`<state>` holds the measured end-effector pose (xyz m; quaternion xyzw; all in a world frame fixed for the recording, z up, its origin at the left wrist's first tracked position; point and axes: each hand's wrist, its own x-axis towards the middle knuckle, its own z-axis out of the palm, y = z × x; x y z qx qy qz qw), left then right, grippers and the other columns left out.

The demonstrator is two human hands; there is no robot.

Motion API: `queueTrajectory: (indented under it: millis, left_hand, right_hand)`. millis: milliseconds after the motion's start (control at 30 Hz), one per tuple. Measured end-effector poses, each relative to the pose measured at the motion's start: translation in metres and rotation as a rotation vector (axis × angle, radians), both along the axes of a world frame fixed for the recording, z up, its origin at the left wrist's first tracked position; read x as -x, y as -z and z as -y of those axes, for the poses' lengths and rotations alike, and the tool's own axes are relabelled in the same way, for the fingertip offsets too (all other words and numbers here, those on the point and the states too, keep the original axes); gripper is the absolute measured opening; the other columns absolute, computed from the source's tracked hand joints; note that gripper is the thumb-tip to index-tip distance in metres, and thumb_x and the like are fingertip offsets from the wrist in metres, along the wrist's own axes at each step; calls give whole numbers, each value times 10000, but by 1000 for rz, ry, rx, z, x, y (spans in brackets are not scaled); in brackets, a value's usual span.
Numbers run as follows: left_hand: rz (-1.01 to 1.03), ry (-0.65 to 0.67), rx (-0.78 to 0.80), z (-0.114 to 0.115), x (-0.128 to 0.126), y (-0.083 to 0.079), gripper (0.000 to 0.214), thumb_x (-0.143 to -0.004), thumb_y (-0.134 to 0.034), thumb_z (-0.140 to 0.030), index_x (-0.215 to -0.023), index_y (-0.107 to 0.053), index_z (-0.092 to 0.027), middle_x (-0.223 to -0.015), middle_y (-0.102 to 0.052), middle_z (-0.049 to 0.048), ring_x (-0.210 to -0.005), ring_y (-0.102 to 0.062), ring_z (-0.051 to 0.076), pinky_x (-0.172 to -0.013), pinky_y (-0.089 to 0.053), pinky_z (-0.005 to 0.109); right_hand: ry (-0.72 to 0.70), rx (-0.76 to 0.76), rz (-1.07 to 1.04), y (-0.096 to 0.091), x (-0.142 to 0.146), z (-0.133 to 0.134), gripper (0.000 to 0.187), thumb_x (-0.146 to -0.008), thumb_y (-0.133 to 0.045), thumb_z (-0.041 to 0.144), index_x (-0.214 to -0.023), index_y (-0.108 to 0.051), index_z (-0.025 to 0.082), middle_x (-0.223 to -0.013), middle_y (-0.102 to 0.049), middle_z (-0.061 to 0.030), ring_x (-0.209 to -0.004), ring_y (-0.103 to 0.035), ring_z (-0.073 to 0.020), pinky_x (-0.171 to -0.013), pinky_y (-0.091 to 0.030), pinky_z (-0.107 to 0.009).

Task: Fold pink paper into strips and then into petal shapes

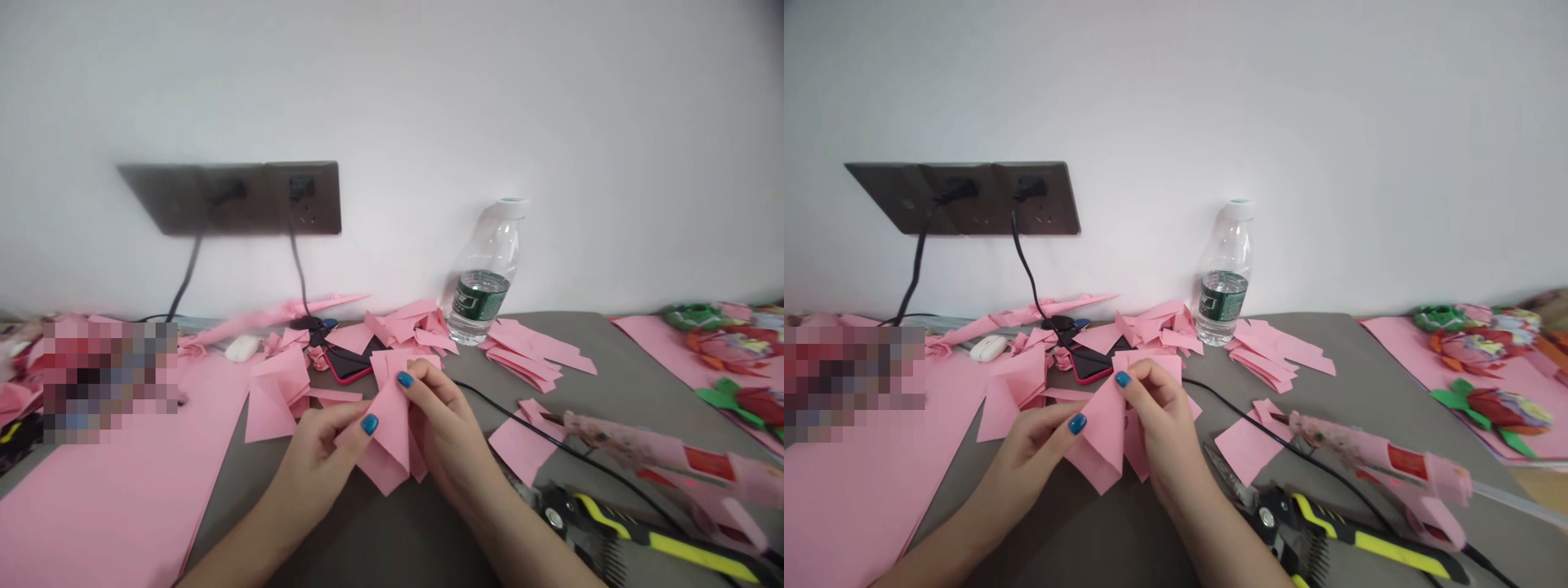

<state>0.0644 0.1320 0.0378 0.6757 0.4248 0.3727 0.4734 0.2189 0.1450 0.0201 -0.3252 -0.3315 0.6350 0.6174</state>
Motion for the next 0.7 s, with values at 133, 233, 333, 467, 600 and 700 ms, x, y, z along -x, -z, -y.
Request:
queueTrajectory:
  millis: [133,233,333,467,600,700]
  left_hand:
    - [-67,-40,-73,0,1,2,412,-976,-427,-337,-607,-285,-221,-602,-203,-58,-532,-221,108,-483,-187,260]
    - [-127,-33,-150,-1,1,2,401,-973,-422,-303,-606,-282,-222,-584,-200,-64,-504,-214,102,-472,-182,266]
    - [-167,-27,-199,0,2,2,384,-976,-423,-275,-617,-294,-223,-578,-227,-64,-495,-243,103,-474,-190,271]
    - [-192,-25,-241,1,3,4,403,-989,-394,-243,-626,-219,-231,-565,-210,-70,-476,-246,101,-475,-192,277]
    - [-194,-12,-256,0,4,5,389,-994,-375,-220,-638,-219,-234,-568,-235,-71,-482,-275,104,-482,-210,273]
    - [-190,-19,-271,-1,4,4,380,-994,-369,-209,-642,-231,-233,-574,-258,-69,-493,-291,108,-487,-216,272]
  right_hand:
    - [29,-1,45,0,-1,-2,313,-788,-808,370,-654,-578,204,-612,-412,63,-558,-323,-110,-529,-283,-243]
    - [60,-35,107,1,-1,-4,305,-798,-787,369,-660,-571,203,-636,-421,56,-573,-336,-115,-541,-282,-250]
    - [80,-74,165,0,-1,-3,307,-798,-770,360,-647,-554,204,-645,-426,49,-591,-345,-122,-561,-286,-256]
    - [92,-91,206,-1,-1,-3,307,-796,-752,359,-636,-538,209,-640,-417,44,-598,-342,-132,-566,-290,-261]
    - [89,-89,215,-2,0,-2,316,-784,-759,367,-633,-531,209,-637,-415,44,-598,-346,-133,-564,-299,-256]
    - [73,-97,229,-4,0,-1,318,-793,-758,380,-644,-537,208,-636,-420,48,-597,-353,-130,-565,-311,-251]
